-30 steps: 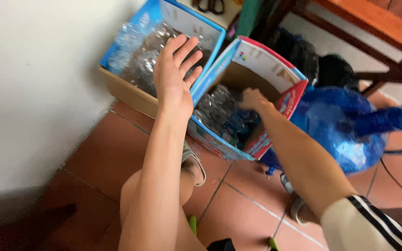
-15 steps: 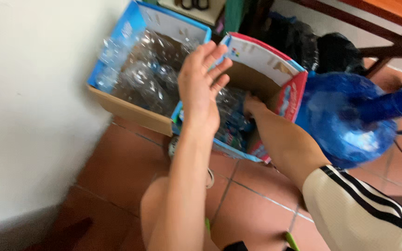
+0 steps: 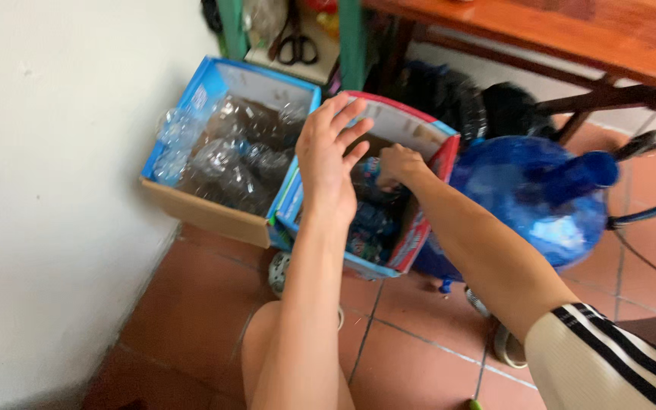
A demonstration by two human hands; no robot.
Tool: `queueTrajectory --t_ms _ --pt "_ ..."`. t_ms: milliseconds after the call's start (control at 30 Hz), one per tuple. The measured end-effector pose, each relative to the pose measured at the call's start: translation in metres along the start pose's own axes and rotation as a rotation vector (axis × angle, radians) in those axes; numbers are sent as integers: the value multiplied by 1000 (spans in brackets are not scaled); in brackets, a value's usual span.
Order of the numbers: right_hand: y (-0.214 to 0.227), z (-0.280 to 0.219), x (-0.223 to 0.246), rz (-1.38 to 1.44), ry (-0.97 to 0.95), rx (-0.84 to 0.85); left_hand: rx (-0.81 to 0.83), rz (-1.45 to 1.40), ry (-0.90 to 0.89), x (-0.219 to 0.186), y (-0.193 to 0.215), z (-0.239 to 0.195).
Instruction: The person sits on the floor and repeatedly fills small plastic water bottles from a large blue water dispenser. They remove the bottle caps, pour water into the bottles, and then place the filled bottles into a cardboard box.
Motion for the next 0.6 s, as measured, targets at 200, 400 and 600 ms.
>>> queueTrajectory --t_ms 200,400,600 --pt "130 -97 5 -10 64 70 -54 381 -232 -6 -24 -24" --pt "233 -249 -9 354 235 75 73 1693 -947 20 -106 -101" --pt "283 -347 -51 633 186 -178 21 1600 -1238 56 -141 -90"
Point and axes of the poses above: each hand's wrist, its own z-axis towards the middle knuckle, its own y-axis out of the back of the hand, x = y × z, the point moved 9 cm from there along z, towards the middle knuckle, and after that the axes turned 15 degrees about y, right-handed, at the moved point
